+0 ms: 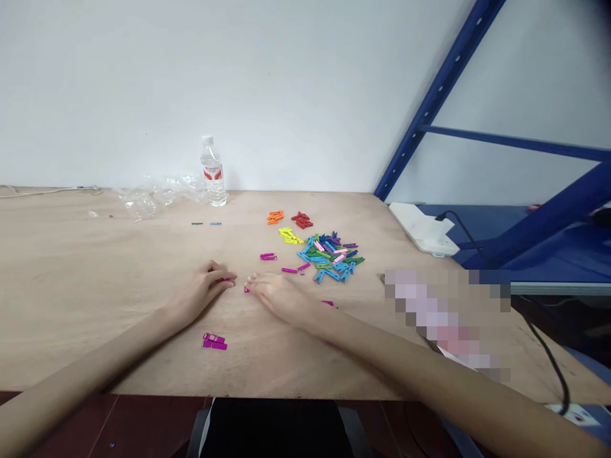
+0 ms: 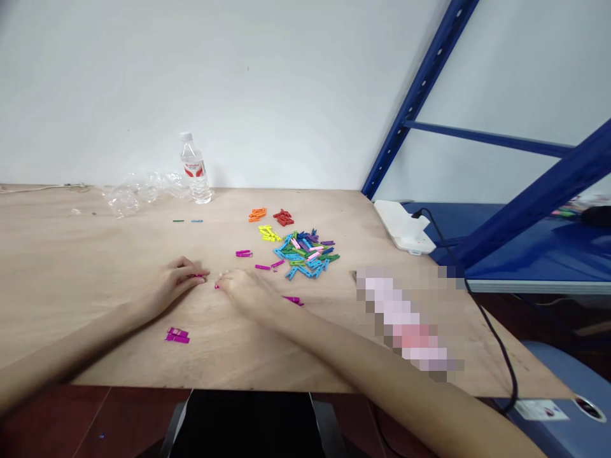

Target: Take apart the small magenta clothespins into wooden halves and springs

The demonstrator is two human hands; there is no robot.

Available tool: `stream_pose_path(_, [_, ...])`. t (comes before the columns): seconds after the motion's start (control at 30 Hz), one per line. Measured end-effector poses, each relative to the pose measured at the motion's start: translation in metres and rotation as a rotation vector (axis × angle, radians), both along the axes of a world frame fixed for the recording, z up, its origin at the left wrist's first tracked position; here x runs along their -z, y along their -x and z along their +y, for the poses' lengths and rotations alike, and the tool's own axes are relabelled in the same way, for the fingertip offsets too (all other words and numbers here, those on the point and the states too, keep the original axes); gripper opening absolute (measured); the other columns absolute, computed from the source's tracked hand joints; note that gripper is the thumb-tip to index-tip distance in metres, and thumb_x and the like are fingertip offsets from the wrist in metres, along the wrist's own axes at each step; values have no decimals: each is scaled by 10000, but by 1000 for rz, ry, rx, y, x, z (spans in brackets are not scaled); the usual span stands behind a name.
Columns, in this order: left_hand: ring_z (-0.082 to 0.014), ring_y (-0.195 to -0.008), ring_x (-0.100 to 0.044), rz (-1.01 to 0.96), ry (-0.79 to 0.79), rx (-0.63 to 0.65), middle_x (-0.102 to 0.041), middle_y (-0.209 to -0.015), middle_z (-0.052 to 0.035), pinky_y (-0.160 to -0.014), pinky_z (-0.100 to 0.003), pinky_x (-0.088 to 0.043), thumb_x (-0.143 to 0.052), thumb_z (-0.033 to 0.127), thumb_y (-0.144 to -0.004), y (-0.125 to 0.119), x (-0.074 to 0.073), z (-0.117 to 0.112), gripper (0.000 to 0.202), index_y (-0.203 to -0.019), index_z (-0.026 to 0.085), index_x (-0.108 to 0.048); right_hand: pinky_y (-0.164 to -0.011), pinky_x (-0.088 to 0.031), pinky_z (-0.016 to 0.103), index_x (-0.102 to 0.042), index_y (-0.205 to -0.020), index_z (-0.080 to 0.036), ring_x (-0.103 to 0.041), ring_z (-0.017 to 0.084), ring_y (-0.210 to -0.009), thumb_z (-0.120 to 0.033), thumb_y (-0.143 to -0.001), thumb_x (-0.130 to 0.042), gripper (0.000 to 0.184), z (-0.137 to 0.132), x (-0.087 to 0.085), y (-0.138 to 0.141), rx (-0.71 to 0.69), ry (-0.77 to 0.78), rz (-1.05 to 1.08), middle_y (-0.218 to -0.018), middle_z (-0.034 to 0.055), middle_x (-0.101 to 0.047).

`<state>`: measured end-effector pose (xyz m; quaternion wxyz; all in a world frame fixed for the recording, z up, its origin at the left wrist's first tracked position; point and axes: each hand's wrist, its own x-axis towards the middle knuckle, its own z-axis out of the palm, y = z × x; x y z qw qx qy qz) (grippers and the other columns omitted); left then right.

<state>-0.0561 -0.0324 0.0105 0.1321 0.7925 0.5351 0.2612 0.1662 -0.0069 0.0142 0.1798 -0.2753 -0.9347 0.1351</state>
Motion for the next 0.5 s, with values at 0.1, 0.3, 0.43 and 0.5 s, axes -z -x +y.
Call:
stream_pose_path(0.1, [-212,-914,-603,5,-35,17,-582,-983,-55,-879,-378,-471,-514,327,-891,-8,4,17,242,-1021,212,-683,-1040,-395,324,-636,-1102,-101,-563,196,-1149,-61,-866,-447,305,-24,2,-9,-21,-44,-12,-1210,116,-625])
stream_pose_path(0.3, [-197,-884,-601,8,-69,39,-591,-960,-56,-853,-386,-475,-518,322,-899,-32,3,44,232,-1011,189,-671,-1032,-405,363,-624,-1097,-115,-558,198,-1136,-78,-898,-420,288,-41,1,-14,-21,-99,-12,-1194,116,-628])
stream_pose_path(0.43, [-192,-893,-601,-6,-72,34,-595,-971,-49,-844,-372,-479,-523,340,-896,-33,3,47,253,-1062,201,-653,-951,-462,339,-661,-960,-128,-602,185,-1008,-87,-899,-451,223,-26,1,-3,-66,-102,-7,-1035,94,-680])
stream_pose_path(0.5, [-186,-878,-607,-22,-76,9,-587,-975,-43,-837,-344,-483,-503,357,-901,-27,2,41,257,-1060,234,-662,-927,-472,339,-659,-945,-122,-599,190,-982,-82,-888,-472,200,-20,2,5,-90,-99,-2,-991,95,-682])
